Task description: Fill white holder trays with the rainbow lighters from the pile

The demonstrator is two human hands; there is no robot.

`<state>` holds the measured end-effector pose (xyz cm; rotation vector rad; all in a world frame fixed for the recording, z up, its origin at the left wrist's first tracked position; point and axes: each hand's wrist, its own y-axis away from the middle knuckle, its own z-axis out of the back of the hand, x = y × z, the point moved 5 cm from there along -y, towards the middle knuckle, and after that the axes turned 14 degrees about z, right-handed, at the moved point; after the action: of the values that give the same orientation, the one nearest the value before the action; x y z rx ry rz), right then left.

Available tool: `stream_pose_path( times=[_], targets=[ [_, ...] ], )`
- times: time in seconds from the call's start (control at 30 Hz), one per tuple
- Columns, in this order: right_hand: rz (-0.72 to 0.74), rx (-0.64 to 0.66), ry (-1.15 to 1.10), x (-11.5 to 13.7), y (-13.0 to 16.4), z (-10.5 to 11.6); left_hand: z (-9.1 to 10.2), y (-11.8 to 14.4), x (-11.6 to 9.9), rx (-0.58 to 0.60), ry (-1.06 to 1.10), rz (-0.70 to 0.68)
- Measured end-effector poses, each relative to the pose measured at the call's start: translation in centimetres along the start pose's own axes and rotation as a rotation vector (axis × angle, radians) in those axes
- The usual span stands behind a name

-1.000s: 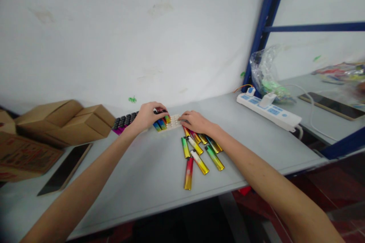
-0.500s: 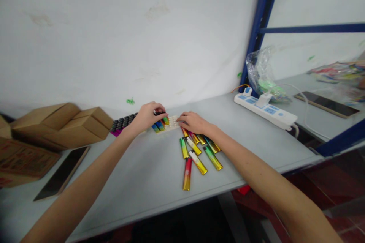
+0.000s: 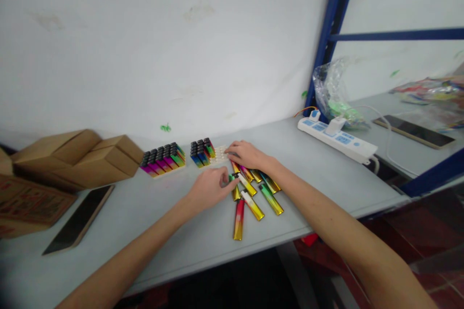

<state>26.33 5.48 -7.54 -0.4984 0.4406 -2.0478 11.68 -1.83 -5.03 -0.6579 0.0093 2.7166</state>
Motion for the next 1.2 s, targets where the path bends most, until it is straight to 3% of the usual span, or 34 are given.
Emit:
stream_pose_path(
  times=[0.2,0.33,0.5,0.7,0.87,1.03,1.2],
  targets=[
    [0.005,0.008,-0.004,0.0,0.0,0.0,-0.1,-0.3,0.4,0.052,-0.307,0.120],
    [0.010,0.011,-0.005,0.1,0.1,0.1,0.3,-0.7,1.3,0.045,-0.303,0.107],
    [0.013,0.026,0.001,0.1,0.1,0.1,0.7,-1.2,3.0,0.038,-0.043,0.092],
    [0.009,0.029,-0.001,0.2,0.2,0.2,1.1,-1.1,3.9,0.191,0.488,0.047],
    [0.020,-0.001,-0.039,0.2,0.2,0.3,0.8,-0.5,3.1,0.375,0.968,0.074],
    [0.030,-0.011,-0.061,0.1,0.2,0.3,1.2,0.0,1.9,0.381,1.127,0.031],
    [0.043,-0.020,-0.054,0.0,0.4,0.3,1.3,-0.1,2.7,0.196,1.012,0.066]
  ],
)
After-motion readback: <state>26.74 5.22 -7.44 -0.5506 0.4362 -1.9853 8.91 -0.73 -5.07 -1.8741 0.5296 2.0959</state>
